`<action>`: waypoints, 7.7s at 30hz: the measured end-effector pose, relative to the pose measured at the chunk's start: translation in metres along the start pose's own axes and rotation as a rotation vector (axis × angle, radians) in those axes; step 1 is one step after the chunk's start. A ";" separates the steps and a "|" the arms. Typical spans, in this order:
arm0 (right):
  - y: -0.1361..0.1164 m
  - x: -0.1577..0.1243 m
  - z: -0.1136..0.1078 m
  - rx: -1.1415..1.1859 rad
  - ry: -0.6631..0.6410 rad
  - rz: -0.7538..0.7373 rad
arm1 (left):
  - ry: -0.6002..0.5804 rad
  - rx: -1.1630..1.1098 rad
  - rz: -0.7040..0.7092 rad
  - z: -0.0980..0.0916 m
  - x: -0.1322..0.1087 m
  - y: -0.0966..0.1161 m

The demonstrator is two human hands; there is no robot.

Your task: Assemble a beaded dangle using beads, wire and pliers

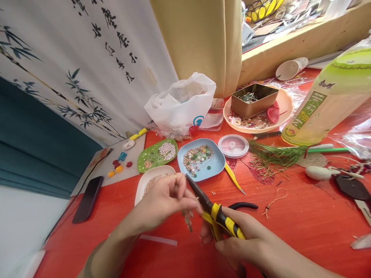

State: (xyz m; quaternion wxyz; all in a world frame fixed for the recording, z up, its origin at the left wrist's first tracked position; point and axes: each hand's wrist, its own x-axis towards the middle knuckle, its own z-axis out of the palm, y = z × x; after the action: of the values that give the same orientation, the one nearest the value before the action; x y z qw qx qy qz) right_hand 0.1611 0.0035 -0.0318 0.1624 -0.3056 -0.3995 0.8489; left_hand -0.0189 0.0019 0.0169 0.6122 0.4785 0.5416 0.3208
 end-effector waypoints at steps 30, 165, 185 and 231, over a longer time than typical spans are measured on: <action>-0.011 -0.003 0.002 0.077 0.001 0.055 | -0.033 -0.097 0.000 -0.003 -0.001 0.005; -0.030 -0.002 0.004 -0.422 0.260 -0.191 | 0.053 -0.085 -0.103 0.012 0.000 -0.008; -0.027 -0.003 0.001 -0.391 0.253 -0.316 | 0.062 -0.034 -0.118 0.018 -0.002 -0.007; -0.017 -0.008 0.003 -0.240 0.269 -0.179 | 0.316 -0.094 0.105 0.010 -0.001 -0.002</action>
State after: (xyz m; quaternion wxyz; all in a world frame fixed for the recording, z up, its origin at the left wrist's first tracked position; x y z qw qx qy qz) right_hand 0.1661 0.0087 -0.0140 0.2517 -0.3966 -0.4979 0.7290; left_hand -0.0096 -0.0025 0.0147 0.5234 0.4206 0.5899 0.4485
